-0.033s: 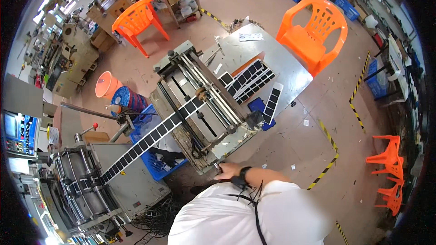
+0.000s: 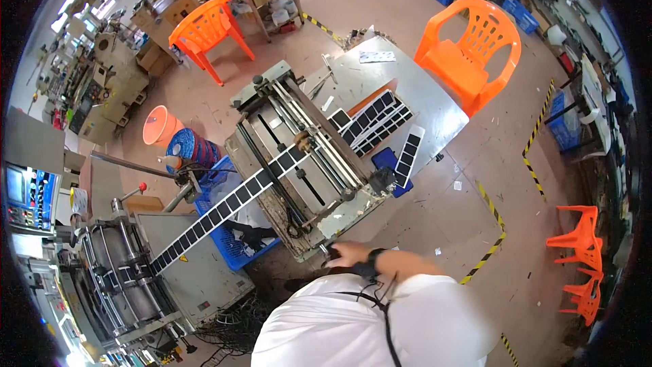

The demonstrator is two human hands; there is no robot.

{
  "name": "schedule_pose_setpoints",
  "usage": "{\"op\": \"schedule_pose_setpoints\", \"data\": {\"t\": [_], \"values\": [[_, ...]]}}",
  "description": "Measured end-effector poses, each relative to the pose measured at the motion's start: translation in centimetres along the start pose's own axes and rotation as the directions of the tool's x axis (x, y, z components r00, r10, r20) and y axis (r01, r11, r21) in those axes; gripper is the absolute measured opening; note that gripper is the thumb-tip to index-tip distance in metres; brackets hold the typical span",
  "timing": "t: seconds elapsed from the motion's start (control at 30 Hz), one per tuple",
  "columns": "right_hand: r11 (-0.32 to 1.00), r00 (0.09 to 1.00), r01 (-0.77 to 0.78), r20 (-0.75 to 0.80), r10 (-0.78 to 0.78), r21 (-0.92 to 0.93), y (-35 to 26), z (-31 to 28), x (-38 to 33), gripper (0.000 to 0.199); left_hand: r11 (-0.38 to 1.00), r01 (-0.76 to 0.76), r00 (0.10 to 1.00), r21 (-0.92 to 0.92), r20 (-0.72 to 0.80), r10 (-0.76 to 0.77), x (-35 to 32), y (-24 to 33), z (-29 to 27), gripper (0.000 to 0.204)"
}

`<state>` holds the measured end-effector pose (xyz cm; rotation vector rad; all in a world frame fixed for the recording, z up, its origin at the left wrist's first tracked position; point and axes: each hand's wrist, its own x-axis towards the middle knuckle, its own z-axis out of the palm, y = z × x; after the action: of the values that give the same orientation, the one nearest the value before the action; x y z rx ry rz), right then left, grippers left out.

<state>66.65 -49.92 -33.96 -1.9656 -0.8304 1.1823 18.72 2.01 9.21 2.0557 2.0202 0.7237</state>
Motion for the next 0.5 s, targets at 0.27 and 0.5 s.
{"op": "schedule_pose_setpoints", "data": {"t": [0.27, 0.5], "values": [[0.903, 0.391, -0.410, -0.919, 0.050, -0.125, 3.1, -31.1, -8.2, 0.026, 0.999, 0.037, 0.999, -0.007, -0.005, -0.037, -0.9, -1.6, -1.2, 0.045], [0.628, 0.846, -0.409, -0.533, -0.012, -0.662, 0.5, -35.3, 7.5, 0.032, 0.999, 0.050, 0.999, -0.012, -0.017, -0.050, -1.5, -1.5, -0.9, 0.046]]}}
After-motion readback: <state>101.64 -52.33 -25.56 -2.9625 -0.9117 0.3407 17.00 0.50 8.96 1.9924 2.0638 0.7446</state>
